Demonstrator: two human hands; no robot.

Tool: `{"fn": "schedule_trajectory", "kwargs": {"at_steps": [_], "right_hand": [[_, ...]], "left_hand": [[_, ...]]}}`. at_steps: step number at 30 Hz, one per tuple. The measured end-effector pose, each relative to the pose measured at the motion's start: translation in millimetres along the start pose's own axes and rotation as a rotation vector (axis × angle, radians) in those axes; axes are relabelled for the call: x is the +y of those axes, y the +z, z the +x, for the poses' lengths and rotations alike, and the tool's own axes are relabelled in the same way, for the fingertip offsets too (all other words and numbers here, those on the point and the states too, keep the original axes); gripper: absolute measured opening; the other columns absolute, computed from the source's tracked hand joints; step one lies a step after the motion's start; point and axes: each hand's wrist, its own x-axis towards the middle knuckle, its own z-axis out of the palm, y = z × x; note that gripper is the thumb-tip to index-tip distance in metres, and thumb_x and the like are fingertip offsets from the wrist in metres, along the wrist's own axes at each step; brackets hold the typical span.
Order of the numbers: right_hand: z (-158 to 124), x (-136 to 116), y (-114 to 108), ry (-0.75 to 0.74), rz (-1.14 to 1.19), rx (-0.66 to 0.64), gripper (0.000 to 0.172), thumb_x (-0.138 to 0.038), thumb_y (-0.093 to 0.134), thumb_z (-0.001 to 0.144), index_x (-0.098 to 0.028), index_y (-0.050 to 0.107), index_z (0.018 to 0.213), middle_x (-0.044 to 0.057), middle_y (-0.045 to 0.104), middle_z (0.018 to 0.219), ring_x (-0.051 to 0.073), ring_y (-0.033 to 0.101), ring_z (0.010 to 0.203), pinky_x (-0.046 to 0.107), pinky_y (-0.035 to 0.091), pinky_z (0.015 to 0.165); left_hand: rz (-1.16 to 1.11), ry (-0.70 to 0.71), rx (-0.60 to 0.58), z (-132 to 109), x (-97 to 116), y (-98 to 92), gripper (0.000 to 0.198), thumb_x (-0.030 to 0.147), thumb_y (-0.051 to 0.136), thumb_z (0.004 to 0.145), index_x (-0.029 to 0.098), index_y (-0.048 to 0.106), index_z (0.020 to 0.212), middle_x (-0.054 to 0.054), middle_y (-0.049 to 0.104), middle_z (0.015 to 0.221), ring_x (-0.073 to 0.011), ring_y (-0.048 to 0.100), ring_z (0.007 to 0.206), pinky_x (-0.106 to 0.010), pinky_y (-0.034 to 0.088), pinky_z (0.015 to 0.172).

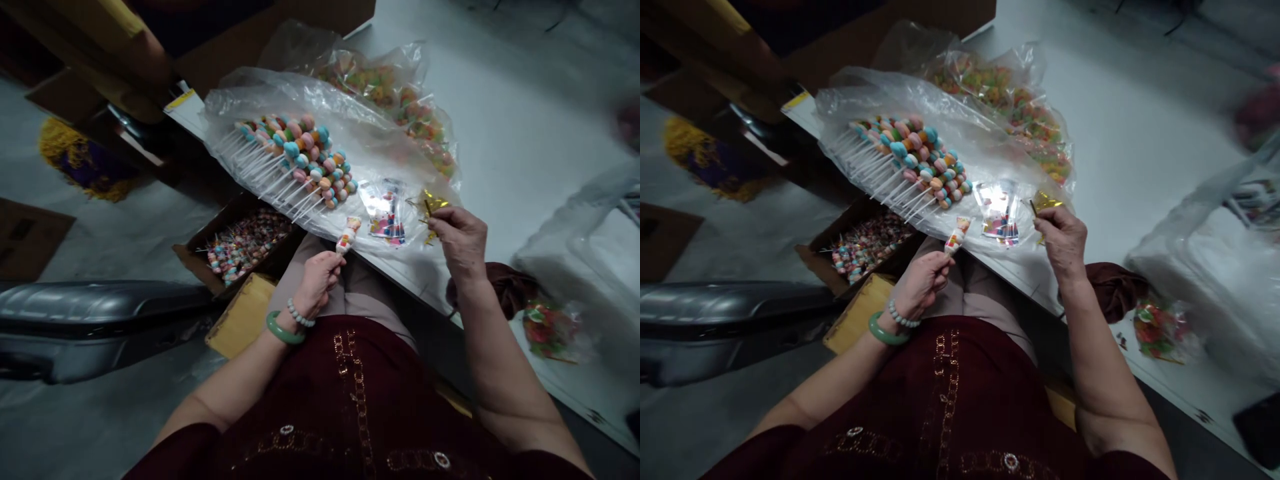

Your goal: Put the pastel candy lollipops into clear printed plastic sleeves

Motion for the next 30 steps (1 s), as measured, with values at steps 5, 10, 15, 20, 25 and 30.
{"fn": "schedule_trajectory", "kwargs": {"at_steps": [5,10,15,20,25,30], "right_hand": [[-69,-55,55,-0.128,-0.006,-0.367,0.014,-0.022,0.058,0.082,-0.024,0.071,0.085,0.002,0.072,0.085,0.019,0.065,0.079,0.031,0.049,0.075],[-97,-59,87,-0.132,-0.274,-0.334,0.018,-0.020,0.051,0.085,-0.022,0.068,0.082,0.005,0.071,0.080,0.021,0.064,0.076,0.031,0.044,0.069],[-94,-53,81,-0.088,-0.047,-0.380,0.015,-0.024,0.054,0.085,-0.024,0.068,0.085,0.004,0.072,0.088,0.021,0.064,0.085,0.032,0.046,0.077],[-98,-54,82,0.167,0.145,-0.352,0.011,-0.026,0.058,0.079,-0.023,0.066,0.071,-0.001,0.066,0.072,0.017,0.059,0.070,0.029,0.044,0.069],[-102,-53,91,0.356,0.266,-0.303,0.011,-0.027,0.063,0.072,-0.021,0.063,0.064,-0.003,0.061,0.062,0.014,0.052,0.062,0.027,0.041,0.063],[-101,-51,77,0.647,0.768,-0.469,0.042,-0.022,0.077,0.057,-0.022,0.068,0.098,-0.004,0.064,0.069,0.012,0.055,0.060,0.026,0.045,0.059]], "left_hand": [[0.012,0.008,-0.054,0,-7,5.6,0.035,0.041,0.078,0.065,0.011,0.061,0.072,0.005,0.048,0.052,0.0008,0.027,0.034,-0.017,0.011,0.036],[0.026,0.022,-0.081,1,-12,3.5,0.042,0.048,0.080,0.063,0.013,0.056,0.067,0.006,0.047,0.050,0.0002,0.029,0.035,-0.018,0.014,0.036],[0.020,0.081,-0.031,3,-12,2.0,0.045,0.050,0.079,0.063,0.015,0.052,0.064,0.007,0.046,0.049,0.0002,0.027,0.036,-0.018,0.014,0.037],[0.071,0.096,-0.035,3,-16,3.0,0.044,0.051,0.078,0.064,0.014,0.053,0.064,0.007,0.045,0.049,-0.0006,0.030,0.036,-0.018,0.016,0.037],[0.081,0.106,-0.018,1,-18,3.4,0.045,0.052,0.077,0.064,0.015,0.052,0.062,0.006,0.046,0.050,-0.0009,0.029,0.037,-0.018,0.016,0.038],[0.132,0.024,-0.192,-7,-5,0.1,0.046,0.050,0.080,0.061,0.015,0.051,0.056,0.006,0.042,0.046,-0.0013,0.030,0.039,-0.017,0.016,0.038]]}}
